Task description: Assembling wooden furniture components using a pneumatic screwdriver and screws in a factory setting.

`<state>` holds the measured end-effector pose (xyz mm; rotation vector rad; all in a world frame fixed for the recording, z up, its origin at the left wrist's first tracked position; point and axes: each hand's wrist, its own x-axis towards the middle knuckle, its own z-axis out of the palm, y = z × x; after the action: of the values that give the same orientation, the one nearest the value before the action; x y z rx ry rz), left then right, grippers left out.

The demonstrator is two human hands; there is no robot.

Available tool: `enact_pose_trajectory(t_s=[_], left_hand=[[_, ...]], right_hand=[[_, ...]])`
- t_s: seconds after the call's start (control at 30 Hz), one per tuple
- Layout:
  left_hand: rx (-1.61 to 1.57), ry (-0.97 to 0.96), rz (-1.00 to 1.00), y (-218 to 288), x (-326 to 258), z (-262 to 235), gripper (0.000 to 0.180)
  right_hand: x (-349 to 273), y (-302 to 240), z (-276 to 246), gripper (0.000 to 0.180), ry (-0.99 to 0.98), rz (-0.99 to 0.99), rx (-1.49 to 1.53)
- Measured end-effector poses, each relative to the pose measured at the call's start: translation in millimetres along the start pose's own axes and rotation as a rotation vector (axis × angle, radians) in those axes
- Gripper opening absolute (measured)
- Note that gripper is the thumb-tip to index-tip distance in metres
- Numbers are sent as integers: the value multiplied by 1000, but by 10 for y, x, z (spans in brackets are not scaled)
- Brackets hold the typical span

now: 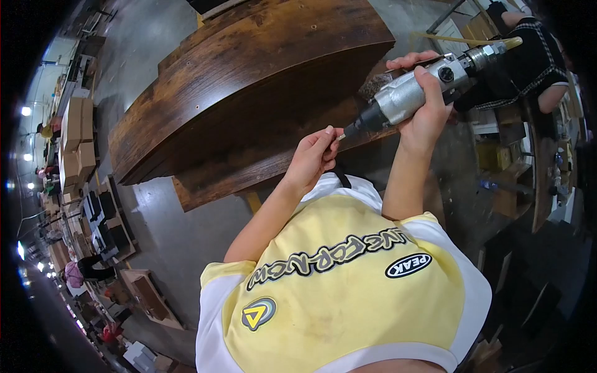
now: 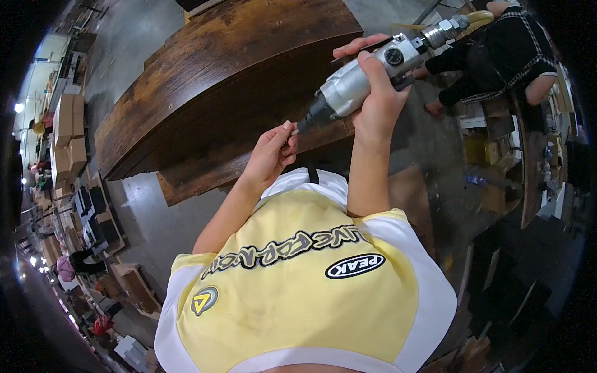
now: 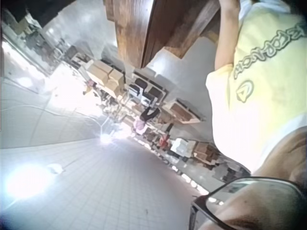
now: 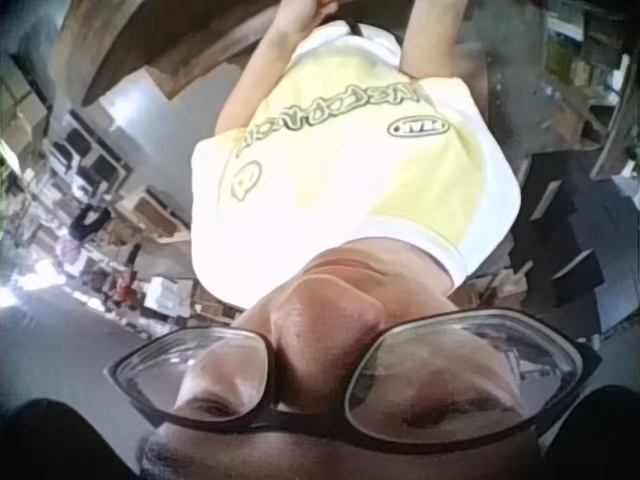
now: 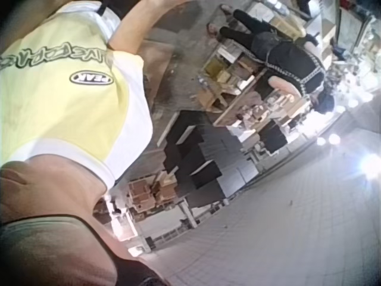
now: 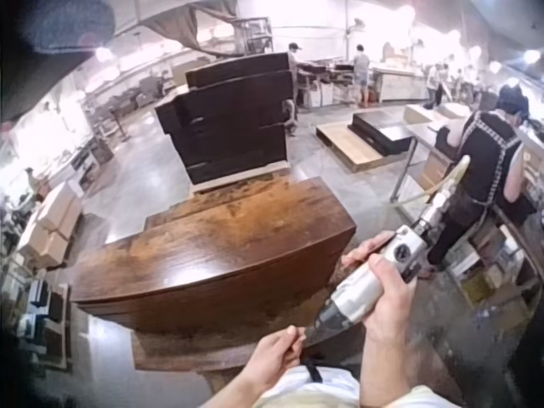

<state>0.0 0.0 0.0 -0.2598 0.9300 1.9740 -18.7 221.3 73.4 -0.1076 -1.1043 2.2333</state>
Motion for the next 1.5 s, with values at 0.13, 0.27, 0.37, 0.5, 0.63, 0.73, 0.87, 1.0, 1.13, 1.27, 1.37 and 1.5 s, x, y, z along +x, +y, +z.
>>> enact_pose_trajectory(t_s=[0.13,0.27,0.37,0.5,0.63,0.73,0.87,1.0,1.13,1.27,1.37,1.5], left_hand=[[112,31,77,104,20,162,31],[304,-77,131,76,14,143,31],[420,-222,89,251,-52,62,32],[435,-221,102,235,-62,177,33],[475,-192,135,156,20,228,28],[438,-243,126,86,59,251,26],[340,-294,173,32,59,199,23],[313,-338,209,12,-5,211,19],[366,-270,171,8,103,245,18],[383,-271,108,-120,385,429,20],[424,-179,135,-275,729,828,22],[509,-155,125,-466,1038,1311,24]], right_hand=[[131,-47,7,24,-15,-46,-39],[108,-92,31,23,-12,-63,-62],[52,-8,108,23,22,-68,-55],[90,-95,26,24,22,-54,-77],[180,-144,-58,24,-39,-3,-114],[215,-186,-89,23,-86,45,-171],[267,-184,-104,23,-104,105,-142],[266,-186,-86,23,-108,201,-58],[401,-126,-222,23,-145,220,-16],[623,-183,-553,23,-138,244,13],[990,-365,-911,23,-127,266,11],[1293,-653,-1380,20,-115,289,104]])
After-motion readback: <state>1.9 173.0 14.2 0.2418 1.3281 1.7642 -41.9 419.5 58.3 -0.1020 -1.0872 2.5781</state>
